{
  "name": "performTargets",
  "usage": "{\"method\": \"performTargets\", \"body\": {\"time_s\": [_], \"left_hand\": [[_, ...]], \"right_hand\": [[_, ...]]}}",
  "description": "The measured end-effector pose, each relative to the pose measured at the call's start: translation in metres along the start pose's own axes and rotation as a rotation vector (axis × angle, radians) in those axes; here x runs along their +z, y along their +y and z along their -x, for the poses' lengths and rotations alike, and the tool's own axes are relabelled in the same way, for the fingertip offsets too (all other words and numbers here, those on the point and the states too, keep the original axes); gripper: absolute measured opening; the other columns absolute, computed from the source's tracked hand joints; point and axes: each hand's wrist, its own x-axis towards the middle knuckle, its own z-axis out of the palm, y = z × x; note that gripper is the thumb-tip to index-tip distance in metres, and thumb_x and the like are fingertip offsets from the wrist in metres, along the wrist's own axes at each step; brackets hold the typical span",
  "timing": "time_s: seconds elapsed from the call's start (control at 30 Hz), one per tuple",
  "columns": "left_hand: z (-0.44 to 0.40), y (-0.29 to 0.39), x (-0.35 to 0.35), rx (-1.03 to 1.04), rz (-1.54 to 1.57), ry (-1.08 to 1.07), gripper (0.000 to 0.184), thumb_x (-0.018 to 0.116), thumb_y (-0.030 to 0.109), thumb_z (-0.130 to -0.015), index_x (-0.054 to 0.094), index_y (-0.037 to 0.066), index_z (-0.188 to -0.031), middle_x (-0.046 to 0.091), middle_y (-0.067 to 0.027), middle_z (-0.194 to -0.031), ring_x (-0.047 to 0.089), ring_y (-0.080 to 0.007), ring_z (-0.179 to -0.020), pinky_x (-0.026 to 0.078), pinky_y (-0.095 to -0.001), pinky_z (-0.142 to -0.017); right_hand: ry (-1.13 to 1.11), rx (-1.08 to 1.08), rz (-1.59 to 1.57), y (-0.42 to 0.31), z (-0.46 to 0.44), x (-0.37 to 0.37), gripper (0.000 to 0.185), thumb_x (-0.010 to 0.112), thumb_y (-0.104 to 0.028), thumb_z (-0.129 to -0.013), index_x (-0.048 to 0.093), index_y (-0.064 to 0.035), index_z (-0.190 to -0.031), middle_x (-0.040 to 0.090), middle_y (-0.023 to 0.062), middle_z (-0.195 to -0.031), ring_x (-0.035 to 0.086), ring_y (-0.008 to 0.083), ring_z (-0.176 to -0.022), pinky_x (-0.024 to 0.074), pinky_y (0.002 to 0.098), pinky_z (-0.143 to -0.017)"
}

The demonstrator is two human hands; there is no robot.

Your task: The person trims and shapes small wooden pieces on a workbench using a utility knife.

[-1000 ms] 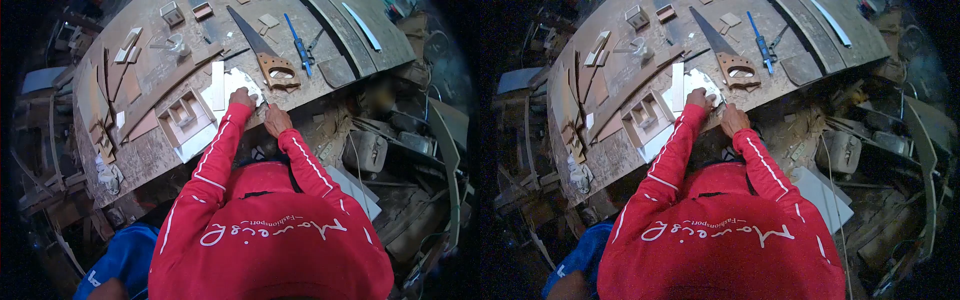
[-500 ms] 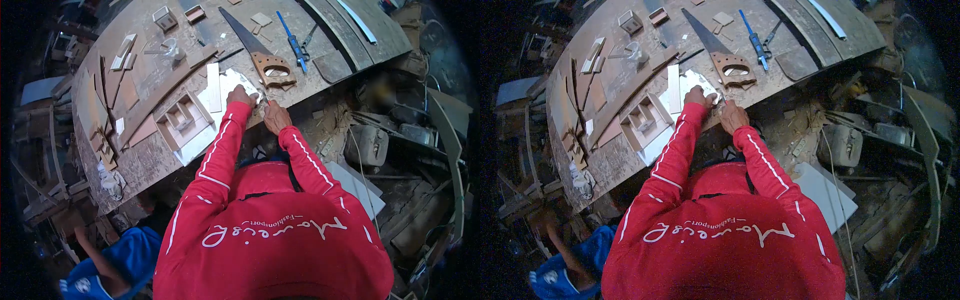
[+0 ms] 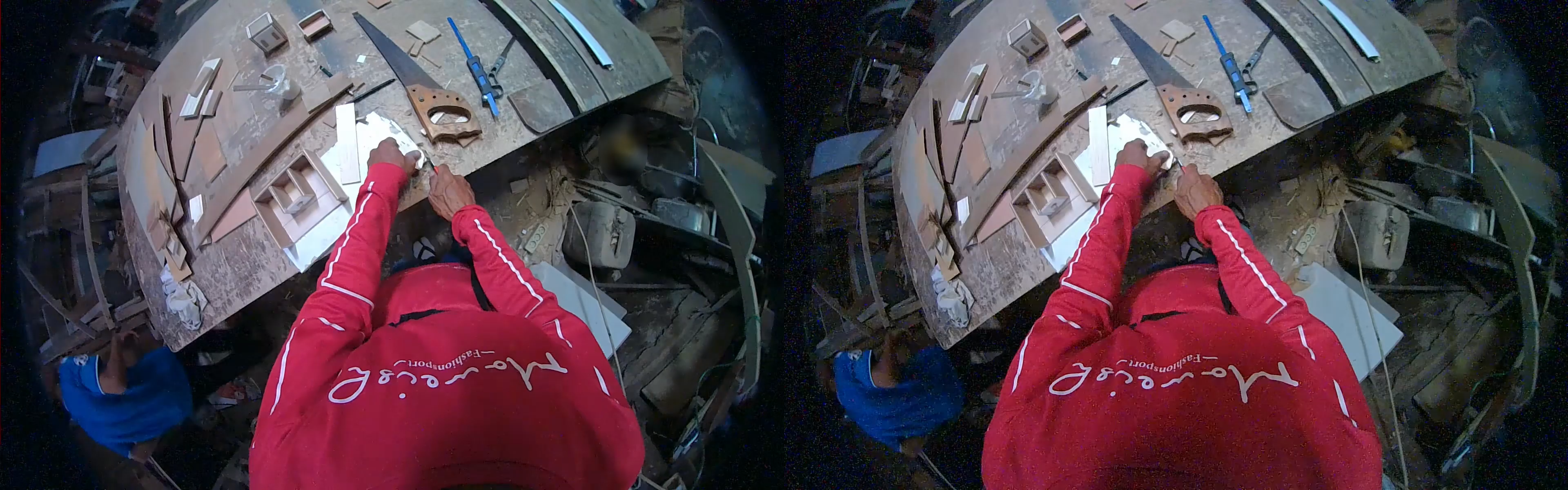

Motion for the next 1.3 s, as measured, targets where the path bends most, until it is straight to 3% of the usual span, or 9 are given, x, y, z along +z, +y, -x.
{"method": "performTargets", "body": {"time_s": [0.4, 0.5, 0.6, 0.73, 0.77, 0.83, 0.93, 1.13, 1.3], "left_hand": [[-0.006, 0.003, 0.004, -0.050, 0.011, -0.007, 0.052, 0.078, 0.037, -0.074, 0.065, 0.003, -0.111, 0.067, -0.0223, -0.113, 0.064, -0.0378, -0.108, 0.051, -0.0427, -0.093], [-0.008, 0.008, -0.001, -0.053, -0.015, -0.051, 0.052, 0.078, 0.036, -0.074, 0.065, 0.003, -0.112, 0.067, -0.0216, -0.113, 0.064, -0.0380, -0.107, 0.051, -0.0430, -0.093], [-0.003, 0.008, 0.001, -0.049, -0.020, -0.033, 0.053, 0.076, 0.037, -0.077, 0.061, 0.000, -0.113, 0.067, -0.0246, -0.109, 0.064, -0.0401, -0.106, 0.051, -0.0446, -0.092], [0.026, 0.019, -0.006, -0.085, -0.078, -0.026, 0.057, 0.071, 0.038, -0.084, 0.045, -0.002, -0.116, 0.065, -0.0316, -0.106, 0.064, -0.0462, -0.100, 0.052, -0.0480, -0.087], [0.036, 0.026, -0.012, -0.124, -0.097, -0.076, 0.053, 0.070, 0.033, -0.085, 0.044, 0.001, -0.118, 0.063, -0.0282, -0.110, 0.061, -0.0419, -0.107, 0.052, -0.0504, -0.082], [0.054, 0.018, 0.000, 0.111, -0.289, 0.224, 0.048, 0.071, 0.026, -0.082, 0.047, 0.006, -0.117, 0.061, -0.0165, -0.113, 0.055, -0.0339, -0.114, 0.048, -0.0513, -0.082], [0.046, -0.005, 0.011, 0.520, -0.316, 0.380, 0.041, 0.073, 0.023, -0.077, 0.054, 0.010, -0.111, 0.057, -0.0066, -0.110, 0.050, -0.0276, -0.114, 0.041, -0.0516, -0.089], [0.029, -0.024, 0.016, 0.804, -0.271, 0.368, 0.030, 0.071, 0.020, -0.077, 0.062, 0.012, -0.104, 0.059, -0.0038, -0.113, 0.054, -0.0262, -0.106, 0.033, -0.0524, -0.098], [0.025, -0.040, 0.017, 0.999, -0.323, 0.490, 0.036, 0.066, 0.015, -0.079, 0.061, 0.006, -0.113, 0.060, -0.0110, -0.115, 0.055, -0.0311, -0.103, 0.042, -0.0448, -0.093]], "right_hand": [[0.002, -0.044, 0.135, -0.012, 0.009, -0.008, 0.033, 0.050, -0.026, -0.090, 0.050, 0.0036, -0.105, 0.064, 0.0334, -0.090, 0.064, 0.0508, -0.090, 0.0486, 0.0551, -0.080], [0.084, -0.141, 0.207, 0.000, 0.002, 0.001, 0.026, 0.049, -0.025, -0.092, 0.050, 0.0002, -0.098, 0.063, 0.0311, -0.079, 0.063, 0.0501, -0.078, 0.0483, 0.0544, -0.069], [0.096, -0.182, 0.203, 0.001, -0.004, 0.002, 0.026, 0.052, -0.024, -0.090, 0.049, 0.0004, -0.099, 0.063, 0.0306, -0.079, 0.063, 0.0498, -0.080, 0.0480, 0.0541, -0.070], [-0.104, -0.071, 0.109, -0.006, -0.006, -0.014, 0.033, 0.055, -0.022, -0.087, 0.050, 0.0047, -0.106, 0.064, 0.0335, -0.095, 0.062, 0.0505, -0.096, 0.0488, 0.0533, -0.084], [-0.098, -0.080, 0.103, -0.006, -0.004, -0.014, 0.033, 0.054, -0.023, -0.087, 0.050, 0.0046, -0.105, 0.064, 0.0337, -0.095, 0.062, 0.0505, -0.097, 0.0484, 0.0536, -0.084], [-0.046, -0.123, 0.091, 0.000, -0.003, -0.007, 0.030, 0.053, -0.024, -0.088, 0.049, 0.0026, -0.102, 0.063, 0.0317, -0.087, 0.061, 0.0500, -0.088, 0.0472, 0.0536, -0.077], [0.023, -0.163, 0.027, 0.022, -0.015, 0.010, 0.022, 0.052, -0.022, -0.089, 0.047, -0.0012, -0.095, 0.061, 0.0275, -0.071, 0.061, 0.0488, -0.069, 0.0453, 0.0534, -0.064], [-0.020, -0.152, 0.088, 0.002, -0.006, -0.005, 0.028, 0.051, -0.024, -0.090, 0.052, 0.0030, -0.099, 0.064, 0.0327, -0.081, 0.064, 0.0507, -0.083, 0.0491, 0.0549, -0.075], [0.081, -0.299, 0.073, 0.010, -0.007, 0.004, 0.023, 0.053, -0.020, -0.090, 0.049, 0.0014, -0.095, 0.061, 0.0298, -0.071, 0.061, 0.0498, -0.072, 0.0459, 0.0551, -0.066]]}}
